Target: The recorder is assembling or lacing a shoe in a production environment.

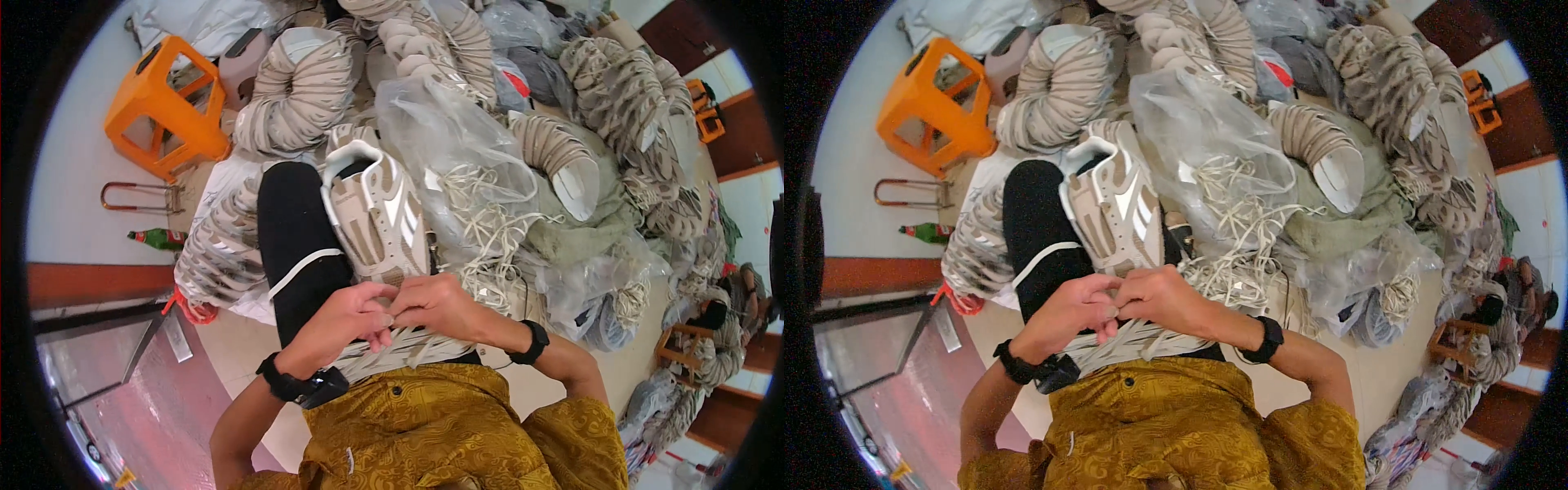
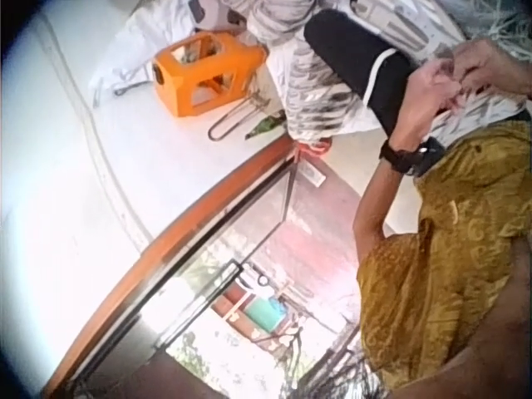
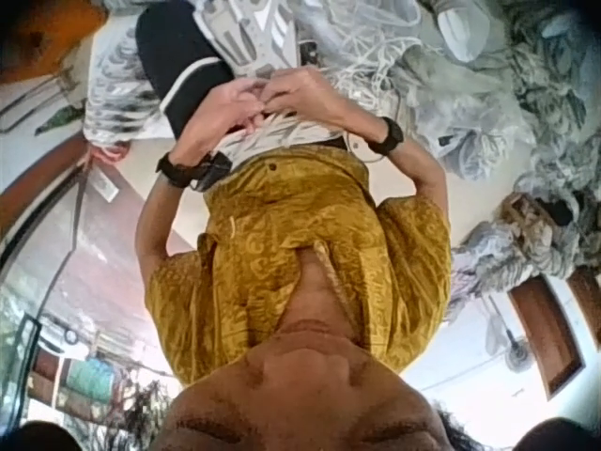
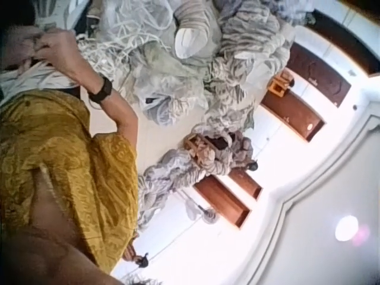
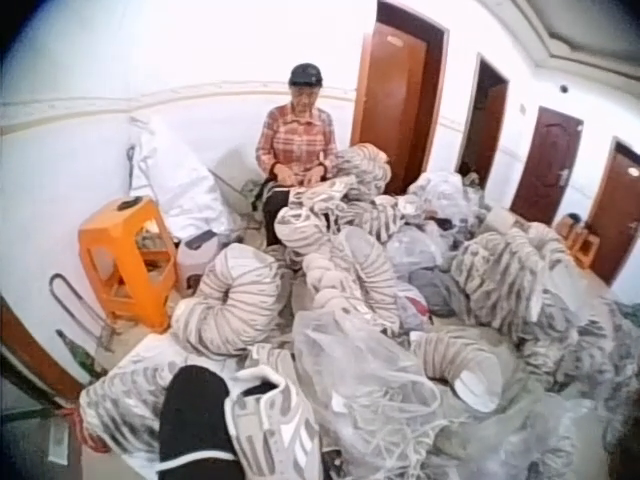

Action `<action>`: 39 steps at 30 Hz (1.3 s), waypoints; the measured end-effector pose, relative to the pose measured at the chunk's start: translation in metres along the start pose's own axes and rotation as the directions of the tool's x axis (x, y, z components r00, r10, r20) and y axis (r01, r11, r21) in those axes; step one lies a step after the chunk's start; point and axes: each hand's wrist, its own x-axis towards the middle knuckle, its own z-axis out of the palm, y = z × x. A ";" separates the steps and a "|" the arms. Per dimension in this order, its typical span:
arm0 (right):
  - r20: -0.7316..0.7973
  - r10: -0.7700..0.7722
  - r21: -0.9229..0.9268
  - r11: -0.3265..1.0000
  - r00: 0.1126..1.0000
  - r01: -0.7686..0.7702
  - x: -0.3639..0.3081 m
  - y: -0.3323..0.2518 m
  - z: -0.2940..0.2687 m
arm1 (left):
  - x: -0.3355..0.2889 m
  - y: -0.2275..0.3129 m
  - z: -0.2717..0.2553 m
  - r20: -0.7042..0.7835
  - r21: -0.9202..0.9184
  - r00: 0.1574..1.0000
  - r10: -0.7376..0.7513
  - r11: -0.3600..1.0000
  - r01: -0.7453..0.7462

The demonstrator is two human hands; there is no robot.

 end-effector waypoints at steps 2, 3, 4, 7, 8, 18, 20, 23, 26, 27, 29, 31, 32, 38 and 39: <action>0.008 -0.014 -0.193 0.981 1.000 0.015 0.000 0.000 0.000 | 0.001 -0.004 0.001 -0.023 0.016 1.000 0.018 1.000 -0.018; 0.005 -0.080 -0.262 0.962 0.997 0.078 0.000 0.000 0.001 | 0.002 -0.006 0.003 -0.045 -0.020 0.999 0.029 0.999 -0.029; 0.017 -0.099 -0.243 0.965 0.995 0.100 0.001 -0.001 -0.001 | 0.002 -0.008 0.004 -0.068 -0.055 0.997 0.031 0.998 -0.034; 0.153 -0.081 -0.451 0.881 0.985 0.142 0.004 -0.004 -0.010 | -0.001 -0.015 0.008 -0.114 0.084 0.989 0.094 0.993 -0.084; 0.127 -0.102 -0.444 0.884 0.987 0.148 0.006 -0.004 -0.015 | -0.001 -0.018 0.010 -0.169 0.166 0.975 0.141 0.980 -0.113; -0.105 -0.158 -0.475 0.875 0.982 0.090 0.046 0.032 -0.014 | 0.024 -0.054 0.024 0.230 0.948 0.688 0.688 -0.317 0.000; -0.111 -0.180 -0.542 0.835 0.977 0.092 0.046 0.037 -0.013 | 0.028 -0.057 0.024 0.247 0.933 0.671 0.699 -0.359 0.031; -0.122 -0.140 -0.584 0.811 0.983 0.043 0.042 0.041 -0.015 | 0.030 -0.055 0.019 0.301 0.897 0.657 0.691 -0.439 0.052; -0.145 -0.107 -0.525 0.851 0.984 0.016 0.041 0.043 -0.016 | 0.029 -0.050 0.014 0.340 0.876 0.662 0.668 -0.481 0.036; -0.122 -0.141 -0.582 0.812 0.982 0.045 0.041 0.043 -0.015 | 0.029 -0.048 0.012 0.361 0.867 0.666 0.653 -0.499 0.018; -0.100 -0.174 -0.635 0.769 0.980 0.072 0.041 0.044 -0.014 | 0.030 -0.044 0.011 0.371 0.871 0.661 0.653 -0.492 -0.002; -0.077 -0.202 -0.694 0.714 0.976 0.093 0.041 0.045 -0.013 | 0.033 -0.041 0.011 0.384 0.871 0.655 0.651 -0.491 -0.024; -0.072 -0.206 -0.689 0.718 0.976 0.101 0.041 0.045 -0.013 | 0.036 -0.040 0.012 0.393 0.858 0.653 0.647 -0.514 -0.007; -0.086 -0.214 -0.720 0.688 0.973 0.087 0.045 0.050 -0.016 | 0.042 -0.037 0.014 0.406 0.863 0.645 0.647 -0.505 -0.037; -0.078 -0.219 -0.729 0.678 0.973 0.094 0.045 0.050 -0.017 | 0.043 -0.037 0.013 0.401 0.873 0.646 0.650 -0.485 -0.054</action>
